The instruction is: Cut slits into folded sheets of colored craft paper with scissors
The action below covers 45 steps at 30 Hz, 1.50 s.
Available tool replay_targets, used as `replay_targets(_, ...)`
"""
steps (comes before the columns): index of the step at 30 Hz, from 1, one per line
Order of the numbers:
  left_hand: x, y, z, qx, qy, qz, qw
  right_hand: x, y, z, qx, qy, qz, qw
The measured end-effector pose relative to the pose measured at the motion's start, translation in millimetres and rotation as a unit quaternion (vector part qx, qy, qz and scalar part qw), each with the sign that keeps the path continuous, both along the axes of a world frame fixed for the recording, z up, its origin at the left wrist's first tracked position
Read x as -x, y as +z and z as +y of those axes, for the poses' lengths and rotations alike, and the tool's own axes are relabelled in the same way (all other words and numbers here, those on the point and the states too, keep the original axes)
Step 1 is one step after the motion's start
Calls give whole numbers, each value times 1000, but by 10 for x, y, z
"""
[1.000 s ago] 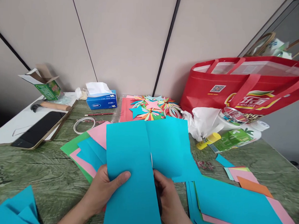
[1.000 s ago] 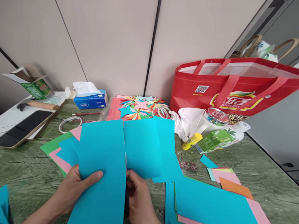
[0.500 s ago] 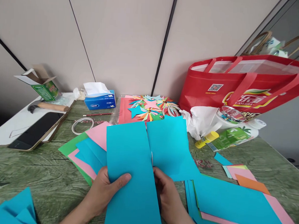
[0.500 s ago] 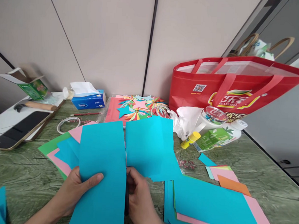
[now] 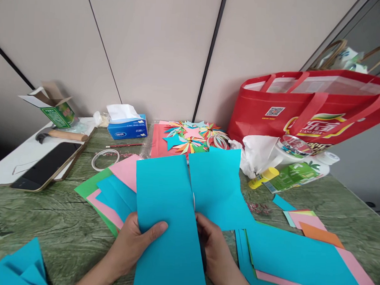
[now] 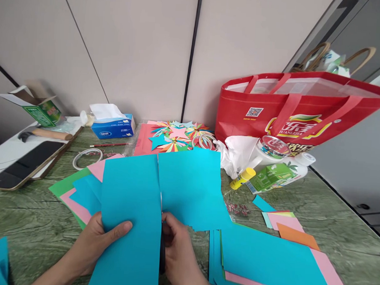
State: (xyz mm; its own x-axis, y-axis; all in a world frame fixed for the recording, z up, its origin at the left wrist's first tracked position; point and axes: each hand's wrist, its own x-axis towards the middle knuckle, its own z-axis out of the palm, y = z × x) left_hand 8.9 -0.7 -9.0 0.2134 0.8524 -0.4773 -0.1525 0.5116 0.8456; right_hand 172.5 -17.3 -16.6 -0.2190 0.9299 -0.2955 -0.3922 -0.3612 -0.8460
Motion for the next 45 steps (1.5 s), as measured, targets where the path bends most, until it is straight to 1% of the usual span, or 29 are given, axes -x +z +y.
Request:
replay_targets(6,-4,23,13,10,-4,-4,1000,22,20,-5,12,-21,0,1000)
replay_targets(13,-17,44,4,16,3,-13,1000,15,-4,-1,28,-23,23,999)
replay_targets(18,-19,24,0,17,8,-4,1000,42,-1,-6,24,-44,25,998)
replay_targets(22,-15,12,-2,12,3,-6,1000,41,7,5,38,-46,16,998)
replay_targets(26,-19,30,0,19,4,-13,1000,29,13,15,60,-39,26,997)
replay_targets(32,-27,33,10,21,7,-9,1000,18,-33,0,60,-28,30,997)
replay_targets(38,-20,29,4,23,7,-22,999,-10,-32,14,40,-20,9,999)
replay_targets(42,-24,13,9,24,6,-8,1000,-34,-25,30,-21,-16,-74,997)
replay_targets(45,-15,-16,23,11,21,0,1000,-41,-40,33,-52,-10,-93,994)
